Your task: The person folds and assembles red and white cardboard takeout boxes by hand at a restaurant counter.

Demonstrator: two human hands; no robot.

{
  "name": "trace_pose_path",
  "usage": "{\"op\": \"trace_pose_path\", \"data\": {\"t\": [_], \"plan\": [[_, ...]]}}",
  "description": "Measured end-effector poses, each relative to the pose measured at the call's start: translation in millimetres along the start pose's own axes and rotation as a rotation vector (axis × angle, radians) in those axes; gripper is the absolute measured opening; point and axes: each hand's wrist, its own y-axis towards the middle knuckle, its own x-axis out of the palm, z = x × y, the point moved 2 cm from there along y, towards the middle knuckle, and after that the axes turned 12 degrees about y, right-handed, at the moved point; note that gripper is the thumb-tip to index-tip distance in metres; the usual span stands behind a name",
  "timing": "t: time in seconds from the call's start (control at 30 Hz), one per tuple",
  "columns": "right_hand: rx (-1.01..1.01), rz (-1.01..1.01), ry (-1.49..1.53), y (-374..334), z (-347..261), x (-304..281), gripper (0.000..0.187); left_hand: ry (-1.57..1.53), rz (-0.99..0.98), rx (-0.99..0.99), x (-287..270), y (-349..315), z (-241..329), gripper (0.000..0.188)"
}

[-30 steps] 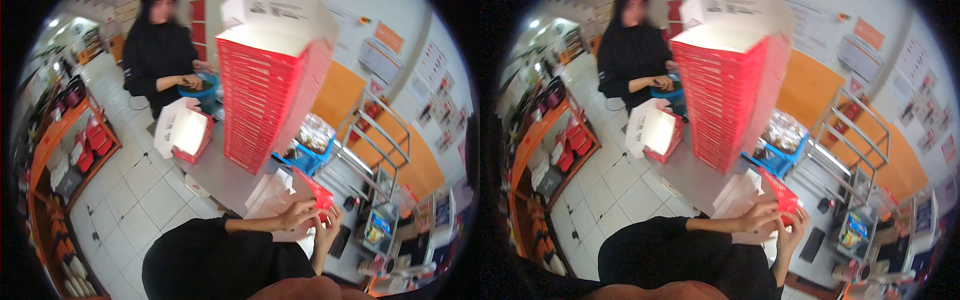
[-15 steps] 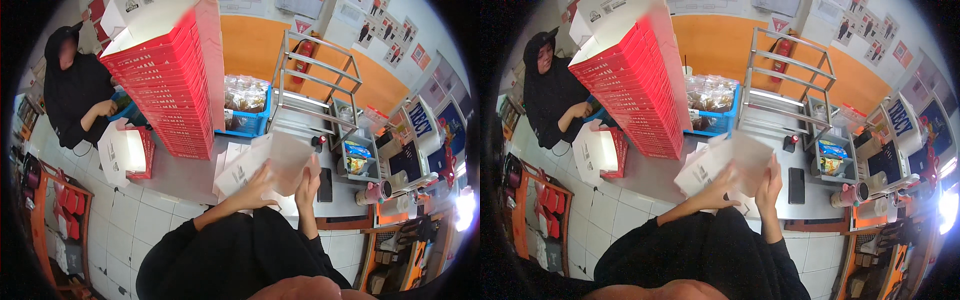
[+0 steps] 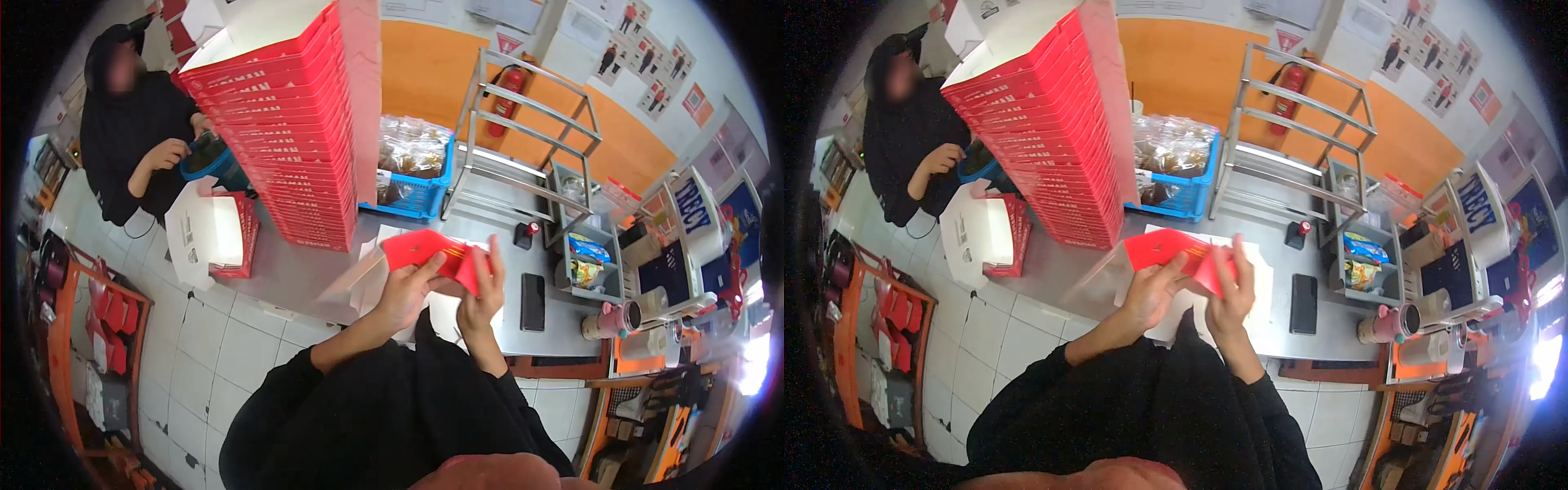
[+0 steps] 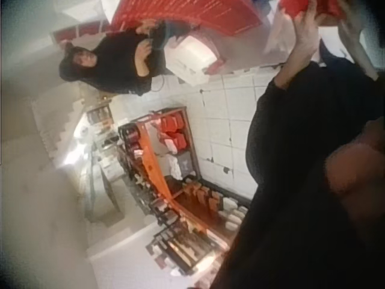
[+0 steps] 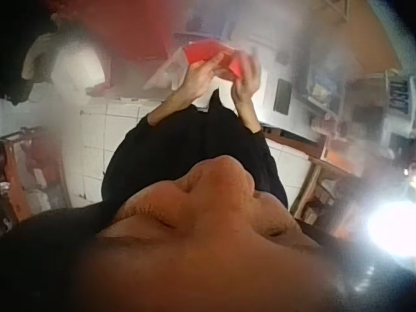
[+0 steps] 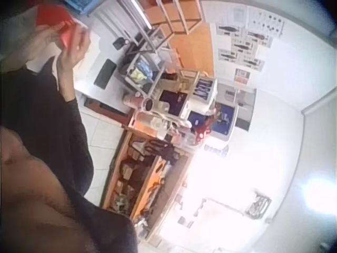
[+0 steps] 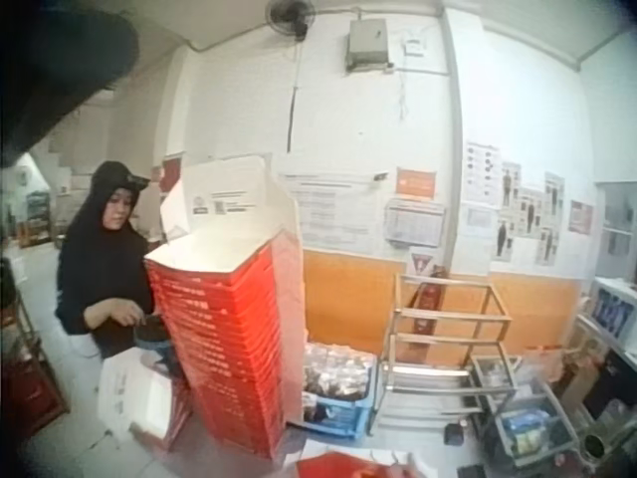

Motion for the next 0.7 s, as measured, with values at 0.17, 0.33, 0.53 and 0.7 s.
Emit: {"op": "trace_pose_path", "data": {"t": [0.17,0.33,0.53,0.7], "plan": [[-0.179,-0.175,0.124,8.3,5.5,-9.9,0.053,-0.068,-0.102,0.018,3.2,-5.9,24.3,0.035],[-0.185,-0.277,0.071,6.0,10.5,-5.0,0.044,-0.104,-0.119,-0.034,-2.7,-1.5,19.5,0.038],[0.049,-0.152,-0.062,-7.2,20.9,9.6,0.077,0.195,-0.006,0.073,-0.3,5.5,-11.0,0.024],[0.166,-0.071,0.03,-11.2,1.5,5.8,0.081,1.105,0.084,0.776,-0.6,3.9,-38.2,0.019]]}}
